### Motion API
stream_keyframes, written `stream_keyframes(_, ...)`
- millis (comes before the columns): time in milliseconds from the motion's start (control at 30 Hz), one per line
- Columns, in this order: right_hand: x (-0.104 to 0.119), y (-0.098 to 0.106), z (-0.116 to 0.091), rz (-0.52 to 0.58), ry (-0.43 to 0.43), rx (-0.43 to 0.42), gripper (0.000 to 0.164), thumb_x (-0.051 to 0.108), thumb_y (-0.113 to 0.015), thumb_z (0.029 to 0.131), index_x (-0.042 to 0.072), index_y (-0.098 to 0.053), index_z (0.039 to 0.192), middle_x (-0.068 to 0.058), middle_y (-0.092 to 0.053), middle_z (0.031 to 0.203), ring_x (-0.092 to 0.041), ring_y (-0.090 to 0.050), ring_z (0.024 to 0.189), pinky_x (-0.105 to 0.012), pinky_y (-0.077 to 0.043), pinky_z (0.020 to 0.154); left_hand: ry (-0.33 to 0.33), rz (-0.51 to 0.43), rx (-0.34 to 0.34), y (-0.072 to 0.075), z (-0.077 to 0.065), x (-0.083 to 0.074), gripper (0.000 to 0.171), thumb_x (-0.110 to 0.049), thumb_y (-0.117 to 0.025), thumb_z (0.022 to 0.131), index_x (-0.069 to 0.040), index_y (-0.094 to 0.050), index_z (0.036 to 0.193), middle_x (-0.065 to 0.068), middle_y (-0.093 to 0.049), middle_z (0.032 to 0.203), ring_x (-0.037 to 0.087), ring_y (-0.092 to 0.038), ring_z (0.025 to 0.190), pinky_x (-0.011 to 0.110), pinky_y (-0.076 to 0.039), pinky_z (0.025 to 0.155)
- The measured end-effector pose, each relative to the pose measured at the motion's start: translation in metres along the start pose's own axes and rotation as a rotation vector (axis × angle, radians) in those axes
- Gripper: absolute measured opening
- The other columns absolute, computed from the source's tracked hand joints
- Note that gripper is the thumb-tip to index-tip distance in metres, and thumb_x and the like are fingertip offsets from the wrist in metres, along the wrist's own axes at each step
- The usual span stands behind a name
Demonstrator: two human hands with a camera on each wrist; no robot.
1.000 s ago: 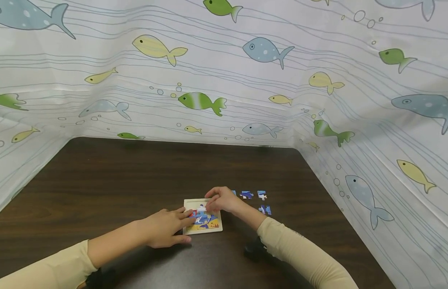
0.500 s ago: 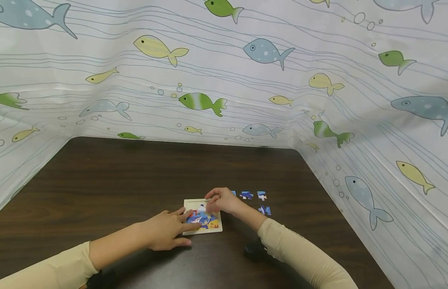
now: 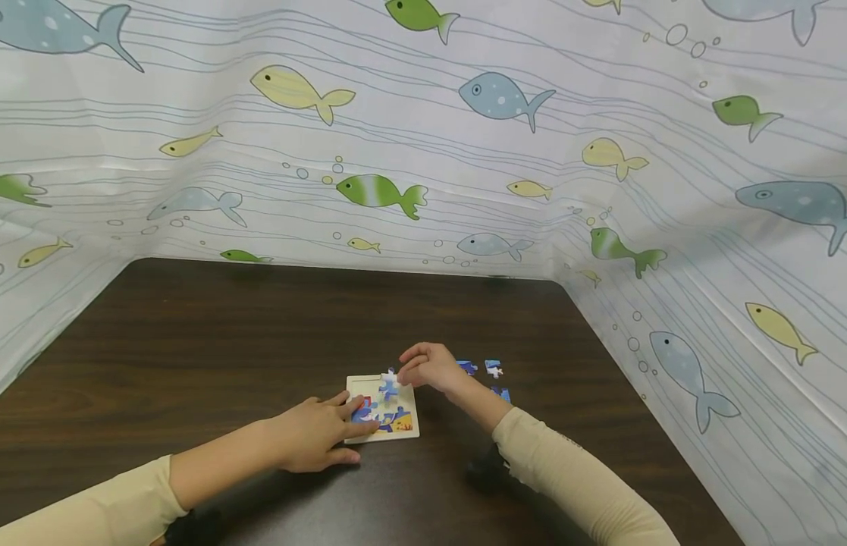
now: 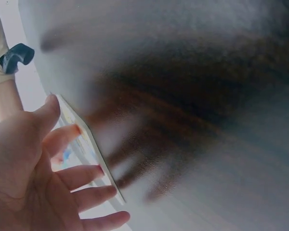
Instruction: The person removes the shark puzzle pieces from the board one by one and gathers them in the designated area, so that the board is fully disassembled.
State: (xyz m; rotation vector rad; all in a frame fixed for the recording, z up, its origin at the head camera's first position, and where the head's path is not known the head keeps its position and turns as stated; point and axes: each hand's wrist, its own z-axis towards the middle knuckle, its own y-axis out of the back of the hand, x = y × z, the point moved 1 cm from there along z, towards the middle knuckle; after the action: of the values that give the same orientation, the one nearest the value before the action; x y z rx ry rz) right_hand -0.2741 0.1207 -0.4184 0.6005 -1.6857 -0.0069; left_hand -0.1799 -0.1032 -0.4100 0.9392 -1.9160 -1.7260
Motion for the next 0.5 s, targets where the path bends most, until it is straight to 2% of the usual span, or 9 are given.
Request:
stream_keyframes(133, 0.000, 0.012, -0.002, -0.003, -0.035, -0.007, 0.040, 0.002, -0.075, 0.077, -0.006, -0.060, 0.114, -0.006, -0.072, 0.084, -0.014, -0.068, 0.074, -0.033, -0.057, 0.074, 0.008, -0.015, 0.010, 0.001, 0.001, 0.000, 0.052, -0.052, -0.054, 0.093, -0.034, -0.048, 0.142, 0.017, -0.042, 0.149, 0.041, -0.039, 0.137, 0.060, -0.042, 0.097)
stream_keyframes(367, -0.012, 0.033, -0.007, -0.028, -0.083, -0.020, 0.041, 0.001, -0.074, 0.078, -0.004, -0.060, 0.115, -0.011, -0.075, 0.086, -0.015, -0.070, 0.072, -0.030, -0.057, 0.069, 0.016, -0.035, 0.009, 0.001, 0.002, 0.000, 0.052, -0.052, -0.055, 0.093, -0.035, -0.049, 0.141, 0.017, -0.042, 0.150, 0.041, -0.038, 0.138, 0.061, -0.041, 0.098)
stream_keyframes(500, -0.020, 0.048, -0.013, -0.059, -0.098, -0.040, 0.041, 0.004, -0.075, 0.077, -0.003, -0.061, 0.115, -0.009, -0.074, 0.080, -0.014, -0.069, 0.069, -0.029, -0.056, 0.065, 0.009, -0.035, 0.009, 0.000, 0.002, 0.000, 0.052, -0.051, -0.055, 0.093, -0.035, -0.049, 0.141, 0.017, -0.041, 0.150, 0.042, -0.038, 0.138, 0.060, -0.040, 0.098)
